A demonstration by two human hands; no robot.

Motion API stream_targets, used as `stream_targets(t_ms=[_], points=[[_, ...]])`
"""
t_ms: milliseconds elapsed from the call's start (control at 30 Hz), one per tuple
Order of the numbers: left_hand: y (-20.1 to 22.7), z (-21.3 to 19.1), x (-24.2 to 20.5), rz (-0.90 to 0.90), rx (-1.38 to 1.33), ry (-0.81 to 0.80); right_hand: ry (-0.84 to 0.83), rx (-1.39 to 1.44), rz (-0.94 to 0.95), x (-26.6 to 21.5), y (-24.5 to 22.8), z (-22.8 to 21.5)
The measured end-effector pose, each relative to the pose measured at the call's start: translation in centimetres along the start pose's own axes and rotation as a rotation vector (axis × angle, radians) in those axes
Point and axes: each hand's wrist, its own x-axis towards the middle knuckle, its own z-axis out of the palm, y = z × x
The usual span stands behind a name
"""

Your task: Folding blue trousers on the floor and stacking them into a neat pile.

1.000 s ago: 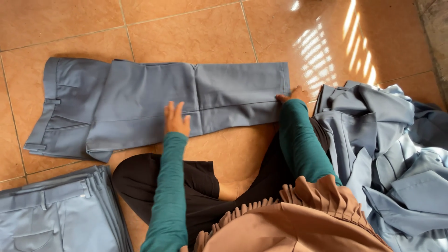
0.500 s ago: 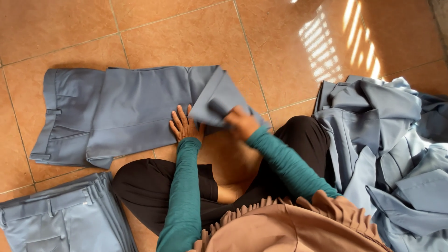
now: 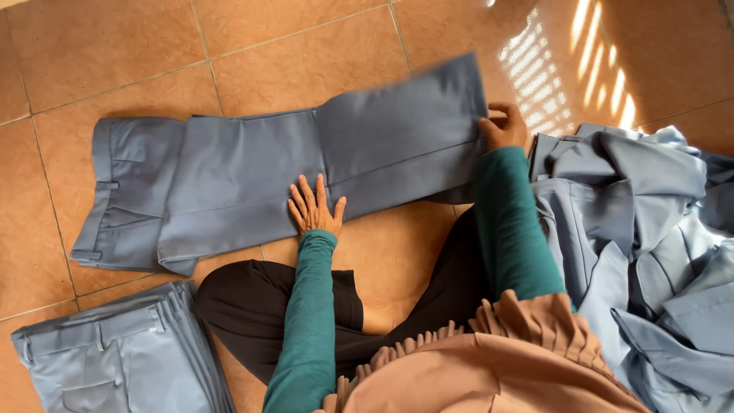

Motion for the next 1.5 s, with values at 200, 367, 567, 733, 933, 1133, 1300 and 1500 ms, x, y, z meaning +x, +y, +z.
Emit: stream_targets(t_ms=[200, 367, 567, 733, 933, 1133, 1300, 1500], points=[[0.4, 1.7, 0.4, 0.063, 0.007, 0.08, -0.131, -0.171, 0.212, 4.0, 8.7, 1.6], [0.0, 1.2, 4.2, 0.101, -0.001, 0.412, -0.116, -0.445, 0.038, 4.2, 9.0, 4.7], [-1.0, 0.7, 11.7, -0.01, -0.13, 0.21, -0.061, -0.523, -0.155, 2.4, 3.5, 5.8], [-1.9, 0.3, 17.6, -0.044, -0.21, 0.096, -0.097, -0.554, -0.049, 3.7, 3.4, 7.0], [-2.2, -0.4, 20.0, -0.12, -0.152, -0.024, -0.233, -0.579, -0.002, 4.9, 4.5, 7.3], [-2.6, -0.3, 21.1, -0.127, -0.062, -0.03, -0.38, -0.192, -0.094, -2.7, -4.5, 3.0], [-1.8, -3.0, 21.5, -0.257, -0.031, -0.167, -0.41, 0.148, 0.036, -2.9, -3.2, -0.1], [-5.5, -0.3, 24.9, -0.29, -0.069, -0.264, -0.394, -0.577, 0.138, 6.6, 16.8, 6.2]])
